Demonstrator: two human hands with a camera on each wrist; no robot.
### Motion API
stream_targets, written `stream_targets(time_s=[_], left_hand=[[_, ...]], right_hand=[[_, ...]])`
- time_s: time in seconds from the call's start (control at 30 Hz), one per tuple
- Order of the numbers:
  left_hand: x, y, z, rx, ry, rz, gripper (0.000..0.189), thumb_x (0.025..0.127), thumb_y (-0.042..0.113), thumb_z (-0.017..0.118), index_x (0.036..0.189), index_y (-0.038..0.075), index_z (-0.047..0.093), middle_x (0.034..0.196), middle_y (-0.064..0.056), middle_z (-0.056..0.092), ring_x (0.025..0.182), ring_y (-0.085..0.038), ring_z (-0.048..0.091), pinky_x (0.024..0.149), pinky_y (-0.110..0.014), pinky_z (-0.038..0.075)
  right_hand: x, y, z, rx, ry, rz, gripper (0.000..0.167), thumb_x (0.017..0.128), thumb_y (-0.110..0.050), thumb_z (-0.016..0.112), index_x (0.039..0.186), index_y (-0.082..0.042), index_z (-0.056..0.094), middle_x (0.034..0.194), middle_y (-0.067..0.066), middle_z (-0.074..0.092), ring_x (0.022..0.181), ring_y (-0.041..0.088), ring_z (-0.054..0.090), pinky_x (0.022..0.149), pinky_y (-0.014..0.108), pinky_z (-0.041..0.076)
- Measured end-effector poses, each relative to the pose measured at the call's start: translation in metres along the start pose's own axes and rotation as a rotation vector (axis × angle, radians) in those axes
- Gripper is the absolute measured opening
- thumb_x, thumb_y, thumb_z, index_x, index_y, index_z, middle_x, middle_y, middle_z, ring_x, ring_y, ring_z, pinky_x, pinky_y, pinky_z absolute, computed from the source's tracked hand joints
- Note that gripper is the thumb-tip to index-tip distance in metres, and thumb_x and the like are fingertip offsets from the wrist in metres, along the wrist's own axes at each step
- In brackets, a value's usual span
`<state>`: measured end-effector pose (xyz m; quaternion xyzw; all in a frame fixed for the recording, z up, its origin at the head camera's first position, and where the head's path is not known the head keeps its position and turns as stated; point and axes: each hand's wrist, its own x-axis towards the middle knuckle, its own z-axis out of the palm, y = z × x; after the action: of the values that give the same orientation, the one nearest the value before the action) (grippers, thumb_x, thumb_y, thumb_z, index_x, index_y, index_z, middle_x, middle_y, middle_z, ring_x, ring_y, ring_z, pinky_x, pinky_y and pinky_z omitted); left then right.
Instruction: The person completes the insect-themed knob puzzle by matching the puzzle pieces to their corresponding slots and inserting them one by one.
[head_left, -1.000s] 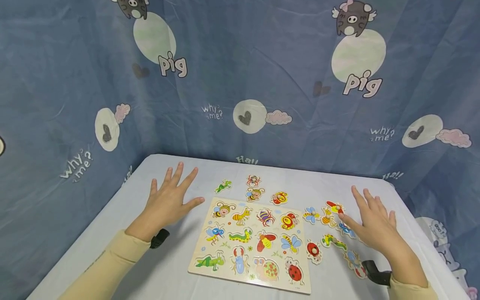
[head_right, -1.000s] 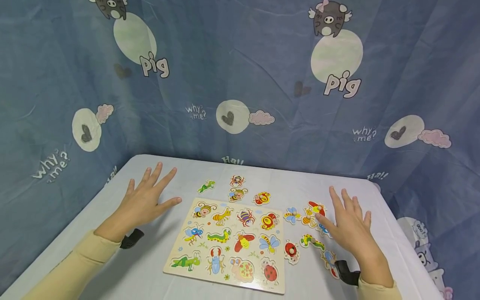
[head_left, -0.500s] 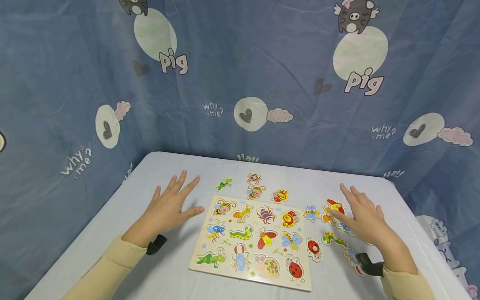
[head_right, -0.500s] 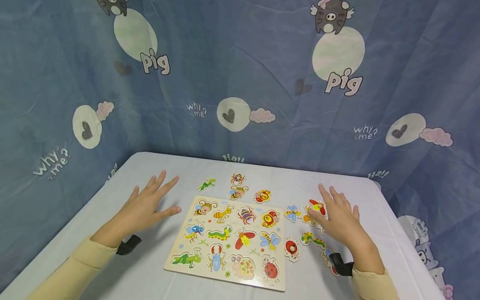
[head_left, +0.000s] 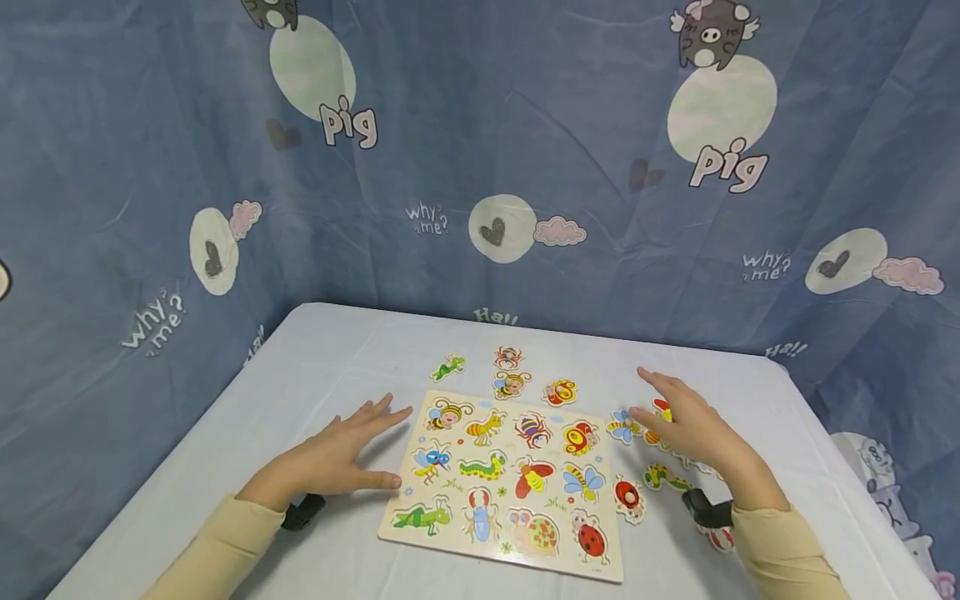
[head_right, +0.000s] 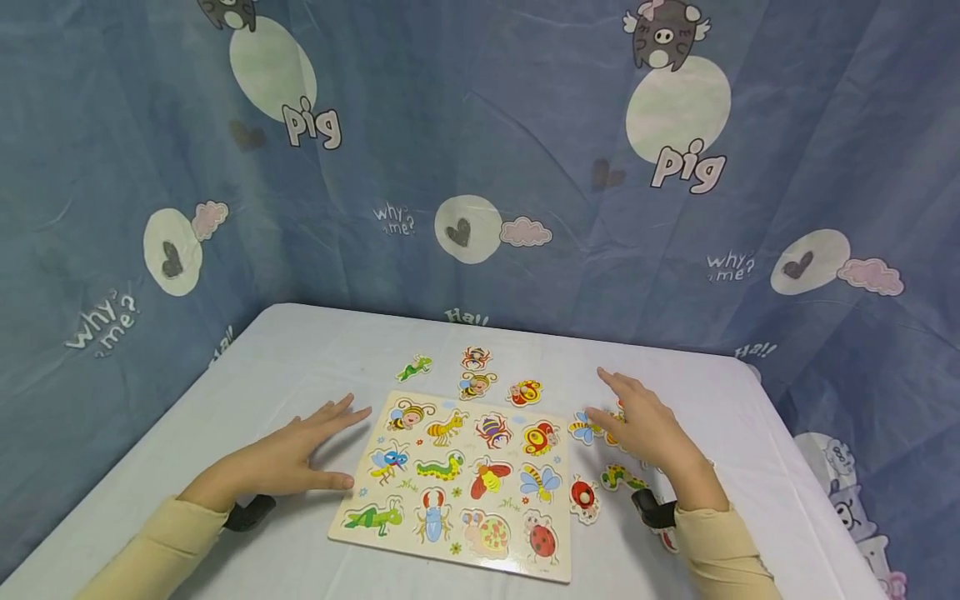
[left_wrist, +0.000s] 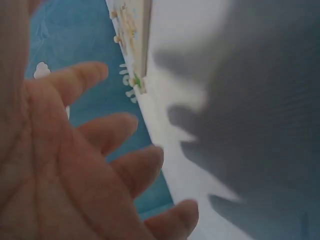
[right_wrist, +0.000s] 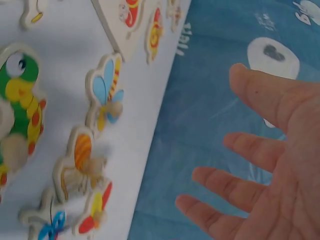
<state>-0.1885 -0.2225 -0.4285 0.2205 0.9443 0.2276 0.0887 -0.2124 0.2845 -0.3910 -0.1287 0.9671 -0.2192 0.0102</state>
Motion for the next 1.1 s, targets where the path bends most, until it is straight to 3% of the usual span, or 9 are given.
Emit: stream_targets(time_s=[0.37,0.7,1.1], left_hand=[[-0.002,-0.009,0.007,-0.090,-0.113,0.022,0.122,0.059,0.056,0.102,0.164,0.025,0.047,0.179,-0.021,0.021,0.164,-0.056,0.013,0.121,-0.087,0.007],[-0.004,-0.015,0.011,-0.093,-0.132,0.035,0.126,0.057,0.054,0.104,0.164,0.025,0.046,0.179,-0.021,0.021,0.165,-0.055,0.009,0.121,-0.087,0.002],[-0.007,-0.014,0.010,-0.108,-0.130,0.048,0.128,0.056,0.058,0.103,0.165,0.025,0.045,0.179,-0.021,0.018,0.165,-0.055,0.007,0.120,-0.088,-0.001]], right_hand=[[0.035,-0.011,0.017,0.113,-0.028,-0.058,0.057,0.108,-0.035,0.066,0.154,-0.003,0.056,0.152,0.026,0.061,0.134,0.050,0.061,0.107,0.065,0.055],[0.068,-0.026,0.036,0.192,-0.072,-0.031,0.037,0.106,-0.025,0.069,0.138,-0.005,0.071,0.121,0.016,0.075,0.111,0.033,0.071,0.098,0.051,0.061],[0.102,-0.050,0.062,0.260,-0.088,-0.055,0.030,0.102,-0.023,0.075,0.126,-0.005,0.077,0.104,0.011,0.078,0.091,0.020,0.069,0.079,0.032,0.057]])
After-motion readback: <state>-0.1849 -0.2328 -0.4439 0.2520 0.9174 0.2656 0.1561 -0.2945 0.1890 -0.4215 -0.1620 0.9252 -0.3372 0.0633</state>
